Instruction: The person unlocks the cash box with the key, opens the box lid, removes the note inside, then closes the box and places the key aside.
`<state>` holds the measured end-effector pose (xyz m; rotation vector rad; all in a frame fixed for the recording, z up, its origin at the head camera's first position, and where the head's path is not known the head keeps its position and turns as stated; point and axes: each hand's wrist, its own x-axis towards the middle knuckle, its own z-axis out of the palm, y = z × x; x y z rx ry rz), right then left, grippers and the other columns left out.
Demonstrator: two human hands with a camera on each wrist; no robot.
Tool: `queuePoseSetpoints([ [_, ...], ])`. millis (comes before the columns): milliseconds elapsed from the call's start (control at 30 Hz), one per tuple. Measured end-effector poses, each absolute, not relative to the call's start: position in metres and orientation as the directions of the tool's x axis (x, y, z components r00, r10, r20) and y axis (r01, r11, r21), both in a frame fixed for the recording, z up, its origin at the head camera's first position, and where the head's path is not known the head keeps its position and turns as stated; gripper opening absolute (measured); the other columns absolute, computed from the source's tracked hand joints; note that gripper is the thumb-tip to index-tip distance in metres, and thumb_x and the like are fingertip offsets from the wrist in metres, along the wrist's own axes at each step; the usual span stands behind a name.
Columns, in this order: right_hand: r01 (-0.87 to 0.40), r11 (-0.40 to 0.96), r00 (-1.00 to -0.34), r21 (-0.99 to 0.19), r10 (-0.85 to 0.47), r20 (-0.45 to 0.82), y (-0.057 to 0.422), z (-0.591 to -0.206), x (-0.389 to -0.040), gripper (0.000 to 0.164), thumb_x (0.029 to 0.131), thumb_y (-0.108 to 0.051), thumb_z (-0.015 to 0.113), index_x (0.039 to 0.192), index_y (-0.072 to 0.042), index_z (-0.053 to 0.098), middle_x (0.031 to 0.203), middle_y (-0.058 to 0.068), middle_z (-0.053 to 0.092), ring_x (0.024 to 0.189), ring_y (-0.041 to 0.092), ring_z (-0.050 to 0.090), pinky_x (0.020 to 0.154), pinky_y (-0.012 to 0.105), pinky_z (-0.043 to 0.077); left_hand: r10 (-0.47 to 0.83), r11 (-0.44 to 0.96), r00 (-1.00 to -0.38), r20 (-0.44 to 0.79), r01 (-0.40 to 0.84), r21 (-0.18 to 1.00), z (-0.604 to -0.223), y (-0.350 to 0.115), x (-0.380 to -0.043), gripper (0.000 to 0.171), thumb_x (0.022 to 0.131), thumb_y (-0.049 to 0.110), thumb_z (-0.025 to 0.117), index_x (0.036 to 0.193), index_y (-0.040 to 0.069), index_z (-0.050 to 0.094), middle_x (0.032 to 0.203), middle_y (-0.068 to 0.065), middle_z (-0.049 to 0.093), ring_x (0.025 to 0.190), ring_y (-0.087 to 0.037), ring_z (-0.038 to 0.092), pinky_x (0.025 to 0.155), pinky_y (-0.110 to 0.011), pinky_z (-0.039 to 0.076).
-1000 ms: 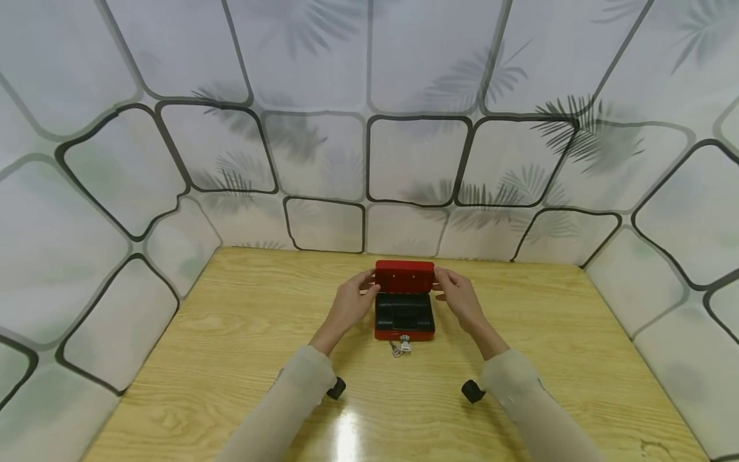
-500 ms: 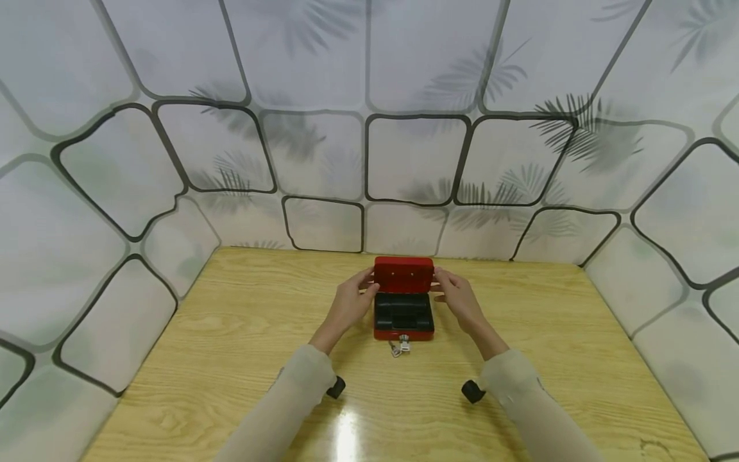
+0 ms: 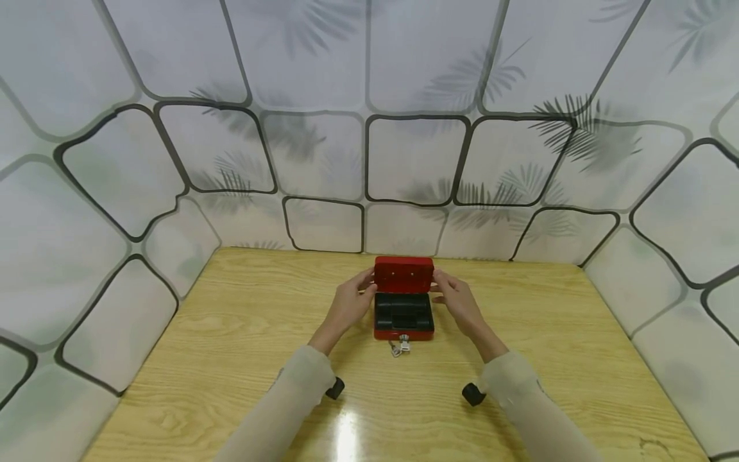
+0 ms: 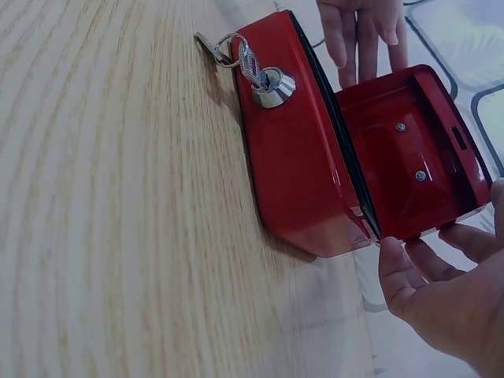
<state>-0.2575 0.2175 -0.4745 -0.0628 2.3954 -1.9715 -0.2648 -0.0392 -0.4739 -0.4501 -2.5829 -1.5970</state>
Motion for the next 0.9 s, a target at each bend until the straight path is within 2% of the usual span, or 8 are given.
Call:
queuePoseSetpoints([
  [133,0.000,0.199,-0.997,-0.980,-0.072,-0.015,0.2170,-0.4728,-0.2567,0.066,0.112,-0.044,0.041,0.156,0.005,0.038,0.164,0.021,0.032,0.131,0.043,0.049,0.107,0.056,0.047,0.231,0.406,-0.947,0.224,0.303,0.862,-0.4762,-0.0397,-0.2660,0.049,0.106,0.006,0.056,0.154,0.004,0.047,0.138,-0.018,0.064,0.118,-0.030,0.067,0.094,-0.040,0.058],
  [267,0.001,0.213,-0.996,-0.977,-0.085,-0.020,0.2156,-0.4702,-0.2561,0.066,0.112,-0.044,0.040,0.157,0.005,0.037,0.165,0.021,0.030,0.132,0.043,0.048,0.108,0.057,0.045,0.247,0.401,-0.945,0.216,0.303,0.865,-0.4768,-0.0404,-0.2674,0.050,0.106,0.005,0.054,0.156,0.005,0.045,0.140,-0.019,0.061,0.119,-0.029,0.066,0.096,-0.038,0.057],
  [433,0.007,0.250,-0.995,-0.968,-0.090,-0.031,0.2148,-0.4687,-0.2543,0.070,0.111,-0.048,0.039,0.158,0.003,0.036,0.165,0.020,0.031,0.132,0.043,0.049,0.109,0.056,0.045,0.258,0.406,-0.946,0.198,0.292,0.866,-0.4735,-0.0412,-0.2669,0.050,0.107,0.004,0.051,0.156,0.004,0.043,0.140,-0.022,0.059,0.120,-0.031,0.064,0.097,-0.040,0.056],
  [633,0.021,0.248,-0.994,-0.969,-0.094,-0.046,0.2147,-0.4695,-0.2529,0.072,0.111,-0.051,0.038,0.160,0.002,0.032,0.164,0.021,0.031,0.130,0.045,0.049,0.108,0.057,0.044,0.254,0.448,-0.951,0.176,0.276,0.850,-0.4703,-0.0418,-0.2660,0.051,0.106,0.005,0.050,0.157,0.008,0.044,0.139,-0.019,0.060,0.104,-0.029,0.071,0.086,-0.039,0.059],
  [900,0.058,0.245,-0.995,-0.968,-0.069,-0.077,0.2131,-0.4696,-0.2500,0.072,0.111,-0.051,0.038,0.160,0.001,0.032,0.159,0.027,0.037,0.131,0.046,0.050,0.111,0.058,0.042,0.263,0.429,-0.951,0.160,0.264,0.864,-0.4694,-0.0414,-0.2628,0.051,0.107,0.006,0.049,0.158,0.007,0.041,0.141,-0.020,0.058,0.107,-0.030,0.069,0.083,-0.037,0.059],
])
